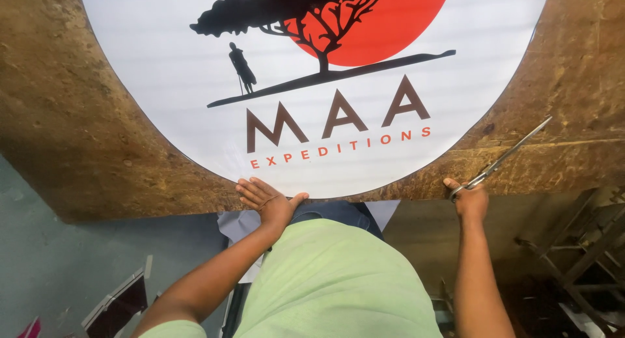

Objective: The person uses large shears to cut a circular shape out of a large white sheet of material featuring a printed logo. They carefully follow a pre-drawn circular outline, trimming the excess material from the edges and discarding the cut pieces onto the floor.

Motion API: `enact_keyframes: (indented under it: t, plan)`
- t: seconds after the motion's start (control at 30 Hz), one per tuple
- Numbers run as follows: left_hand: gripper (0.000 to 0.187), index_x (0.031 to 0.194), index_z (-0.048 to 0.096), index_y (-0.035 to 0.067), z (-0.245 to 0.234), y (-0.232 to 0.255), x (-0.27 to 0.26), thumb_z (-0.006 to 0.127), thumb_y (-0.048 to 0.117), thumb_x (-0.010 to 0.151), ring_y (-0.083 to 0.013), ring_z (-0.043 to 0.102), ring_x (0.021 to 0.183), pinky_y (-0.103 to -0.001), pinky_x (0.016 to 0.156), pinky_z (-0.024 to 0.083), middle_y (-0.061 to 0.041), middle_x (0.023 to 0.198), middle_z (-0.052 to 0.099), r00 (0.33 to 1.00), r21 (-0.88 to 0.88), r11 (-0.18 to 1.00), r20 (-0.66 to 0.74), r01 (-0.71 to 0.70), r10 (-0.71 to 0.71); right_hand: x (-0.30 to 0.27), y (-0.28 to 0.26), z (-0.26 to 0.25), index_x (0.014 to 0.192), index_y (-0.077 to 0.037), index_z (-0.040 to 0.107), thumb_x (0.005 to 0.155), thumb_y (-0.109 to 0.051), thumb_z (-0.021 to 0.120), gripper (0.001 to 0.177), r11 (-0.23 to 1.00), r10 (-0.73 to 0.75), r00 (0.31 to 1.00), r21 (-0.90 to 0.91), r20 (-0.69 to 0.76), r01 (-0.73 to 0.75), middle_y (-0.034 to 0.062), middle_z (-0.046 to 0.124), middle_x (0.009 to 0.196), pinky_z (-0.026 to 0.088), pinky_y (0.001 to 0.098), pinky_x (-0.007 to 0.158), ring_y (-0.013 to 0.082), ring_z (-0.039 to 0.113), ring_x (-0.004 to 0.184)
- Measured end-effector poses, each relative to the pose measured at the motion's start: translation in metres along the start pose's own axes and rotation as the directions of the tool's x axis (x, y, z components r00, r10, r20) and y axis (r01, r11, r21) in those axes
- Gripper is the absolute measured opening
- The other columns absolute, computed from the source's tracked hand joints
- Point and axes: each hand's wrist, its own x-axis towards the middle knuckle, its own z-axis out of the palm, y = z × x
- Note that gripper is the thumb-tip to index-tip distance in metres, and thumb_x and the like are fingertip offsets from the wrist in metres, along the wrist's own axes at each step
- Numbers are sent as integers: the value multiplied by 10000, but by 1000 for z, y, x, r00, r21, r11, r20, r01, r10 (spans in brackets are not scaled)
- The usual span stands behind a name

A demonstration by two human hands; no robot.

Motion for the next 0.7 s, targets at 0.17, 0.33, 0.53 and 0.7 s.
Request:
enact_keyframes:
  t: [0.17,0.33,0.53,0.7]
  plan:
    - [1736,1611,-96,-207,-12,8,-1,812,867,592,-710,-163,1525,-793,1211,-42,-523,1638,-172,1000,22,1000,1,9,-9,0,0,-1,892,-110,750,723,-565,1055,573,999,36,999,-14,19,-36,115,727,745,552,477,778,384,771,826]
    - [1705,1623,-51,-202,-45,23,2,849,810,587,-734,-89,1521,-765,1246,39,-527,1644,-134,999,20,1000,-31,-20,20,8,3,3,858,-117,751,727,-551,1048,542,999,42,999,-11,25,-42,131,738,760,550,485,784,409,770,859]
    - [1677,1631,-22,-198,-59,27,-2,886,755,592,-724,-61,1528,-729,1266,93,-512,1658,-114,999,23,1000,-27,-18,19,6,0,4,781,-136,743,742,-538,1036,499,999,37,999,-11,17,-37,114,734,725,559,486,767,407,770,834]
    - [1632,1636,8,-195,-54,16,0,902,719,622,-713,-63,1536,-710,1267,138,-499,1670,-104,999,14,999,-36,-30,31,6,-2,4,726,-124,738,757,-491,1024,466,1000,19,999,25,27,-20,126,737,712,557,467,765,408,766,817]
